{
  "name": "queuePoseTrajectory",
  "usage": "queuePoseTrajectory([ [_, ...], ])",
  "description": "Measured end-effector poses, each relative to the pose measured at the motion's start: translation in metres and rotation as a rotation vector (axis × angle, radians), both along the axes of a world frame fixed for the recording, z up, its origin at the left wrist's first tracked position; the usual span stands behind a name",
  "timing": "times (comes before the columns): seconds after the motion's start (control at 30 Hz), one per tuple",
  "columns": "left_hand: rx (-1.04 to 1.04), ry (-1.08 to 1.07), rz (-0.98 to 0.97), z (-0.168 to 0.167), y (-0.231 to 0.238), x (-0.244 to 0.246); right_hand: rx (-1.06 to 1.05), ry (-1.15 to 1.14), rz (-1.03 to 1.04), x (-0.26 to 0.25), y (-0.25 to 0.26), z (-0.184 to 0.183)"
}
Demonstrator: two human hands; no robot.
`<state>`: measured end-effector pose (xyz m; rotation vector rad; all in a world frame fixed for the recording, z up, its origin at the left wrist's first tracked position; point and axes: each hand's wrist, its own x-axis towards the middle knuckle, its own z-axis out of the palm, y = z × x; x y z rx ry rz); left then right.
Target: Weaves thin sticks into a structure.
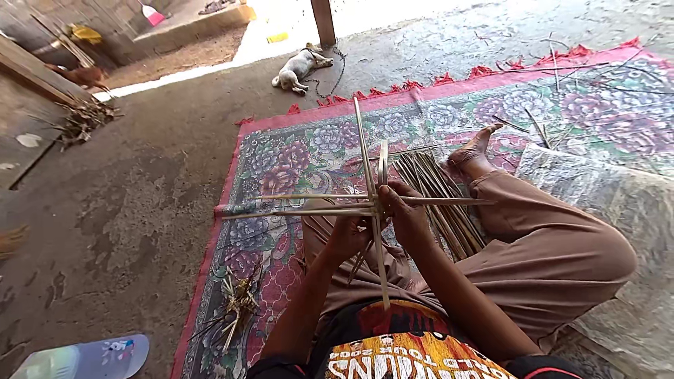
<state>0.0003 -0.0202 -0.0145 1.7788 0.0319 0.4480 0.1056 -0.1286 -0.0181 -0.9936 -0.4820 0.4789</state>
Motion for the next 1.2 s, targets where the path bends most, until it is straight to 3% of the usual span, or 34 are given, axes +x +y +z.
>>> queuePoseTrajectory([
  [0.27, -0.025, 0.004, -0.002, -0.003, -0.007, 0.003, 0.005, 0.039, -0.017, -0.001, 0.001, 0.001],
  [0.53, -0.682, -0.018, -0.19, -0.016, 0.006, 0.001, 0.049, 0.037, -0.067, 0.002, 0.0, -0.003],
  [0.63, -0.793, 0.042, -0.229, -0.008, 0.011, 0.003, 0.051, 0.005, -0.065, 0.003, 0.0, -0.006],
  [0.8, -0.783, 0.248, -0.027, 0.016, 0.008, 0.011, 0.03, -0.121, -0.009, 0.003, -0.002, -0.008],
  [0.93, -0.745, 0.165, 0.199, 0.026, -0.004, 0.02, 0.016, -0.146, -0.061, -0.001, 0.002, -0.009],
  [1.07, -0.662, 0.026, 0.189, 0.021, -0.016, 0.021, 0.019, -0.053, -0.101, -0.006, 0.006, -0.007],
  [1.2, -0.676, 0.022, 0.177, 0.016, -0.02, 0.021, 0.001, 0.016, -0.132, -0.007, 0.006, -0.005],
])
